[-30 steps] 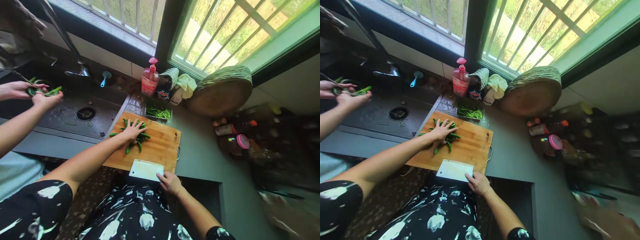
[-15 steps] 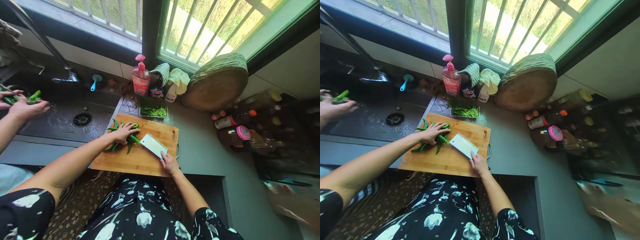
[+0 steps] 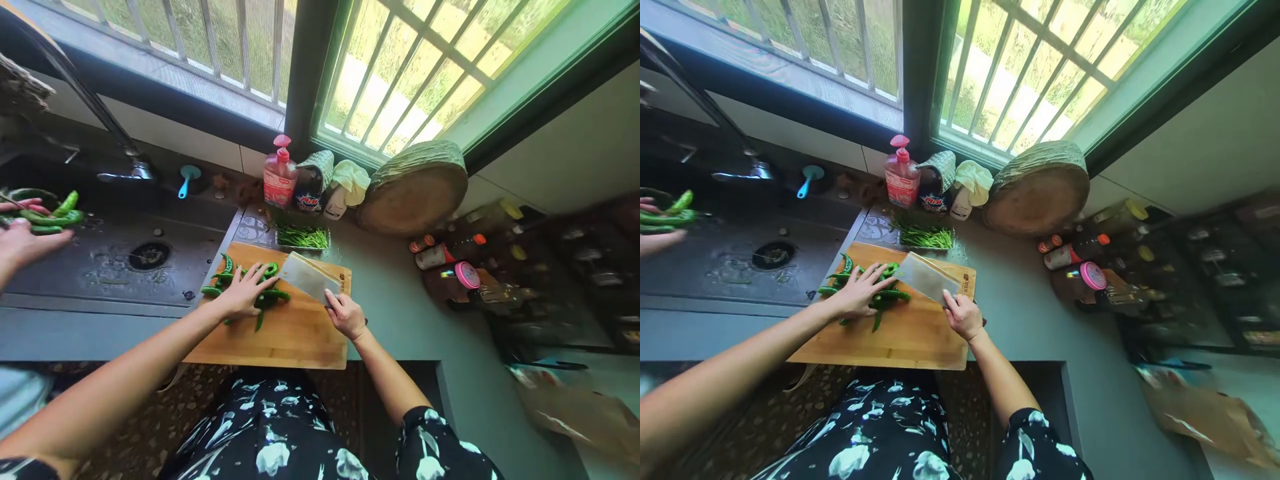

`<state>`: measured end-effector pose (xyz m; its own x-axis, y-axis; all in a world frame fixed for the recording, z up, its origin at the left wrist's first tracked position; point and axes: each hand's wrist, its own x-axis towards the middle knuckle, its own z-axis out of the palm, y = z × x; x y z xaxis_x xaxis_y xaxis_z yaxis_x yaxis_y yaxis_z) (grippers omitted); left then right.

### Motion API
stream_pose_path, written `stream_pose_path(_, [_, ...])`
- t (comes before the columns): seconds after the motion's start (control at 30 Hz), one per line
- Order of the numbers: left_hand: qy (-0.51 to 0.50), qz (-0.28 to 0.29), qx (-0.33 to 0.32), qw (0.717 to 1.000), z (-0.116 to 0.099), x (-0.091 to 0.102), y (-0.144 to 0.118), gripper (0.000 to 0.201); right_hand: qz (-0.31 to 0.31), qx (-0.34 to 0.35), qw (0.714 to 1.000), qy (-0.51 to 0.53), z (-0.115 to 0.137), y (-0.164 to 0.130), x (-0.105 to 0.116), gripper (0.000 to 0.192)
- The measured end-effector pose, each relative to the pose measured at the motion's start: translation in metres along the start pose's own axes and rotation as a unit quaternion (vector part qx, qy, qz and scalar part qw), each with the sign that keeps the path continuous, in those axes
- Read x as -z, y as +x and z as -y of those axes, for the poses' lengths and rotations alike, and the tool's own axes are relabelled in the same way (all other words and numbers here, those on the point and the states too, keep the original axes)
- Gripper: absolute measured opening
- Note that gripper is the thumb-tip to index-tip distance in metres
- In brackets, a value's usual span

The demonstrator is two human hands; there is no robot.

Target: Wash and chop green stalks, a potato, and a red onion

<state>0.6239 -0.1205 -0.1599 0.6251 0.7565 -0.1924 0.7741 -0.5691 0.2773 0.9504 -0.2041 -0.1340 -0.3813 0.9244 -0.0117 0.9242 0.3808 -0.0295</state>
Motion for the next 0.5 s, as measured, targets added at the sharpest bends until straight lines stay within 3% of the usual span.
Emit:
stream_pose_path(0.13, [-0.088, -0.082, -0.011, 0.993, -0.001, 0.002, -0.044, 0.057, -0.020, 0.101, 0.995, 0.004, 0.044, 0.069, 0.029, 0.050])
stream_pose_path(0.23, [-0.204, -0.132, 0.017, 0.970, 0.005, 0.007, -0.084, 0.042, -0.020, 0.154, 0.988, 0.004, 0.075, 0.116, 0.037, 0.050])
stream_pose_path(0.4, [-0.340, -0.208, 0.190, 0.897, 0.029, 0.016, -0.146, 0.034, 0.041, 0.204, 0.977, -0.045, 0.114, 0.184, 0.044, 0.047])
stream_pose_path(0.5, [-0.380, -0.240, 0.283, 0.847, 0.046, 0.017, -0.169, 0.034, 0.095, 0.209, 0.969, -0.087, 0.140, 0.226, 0.051, 0.044])
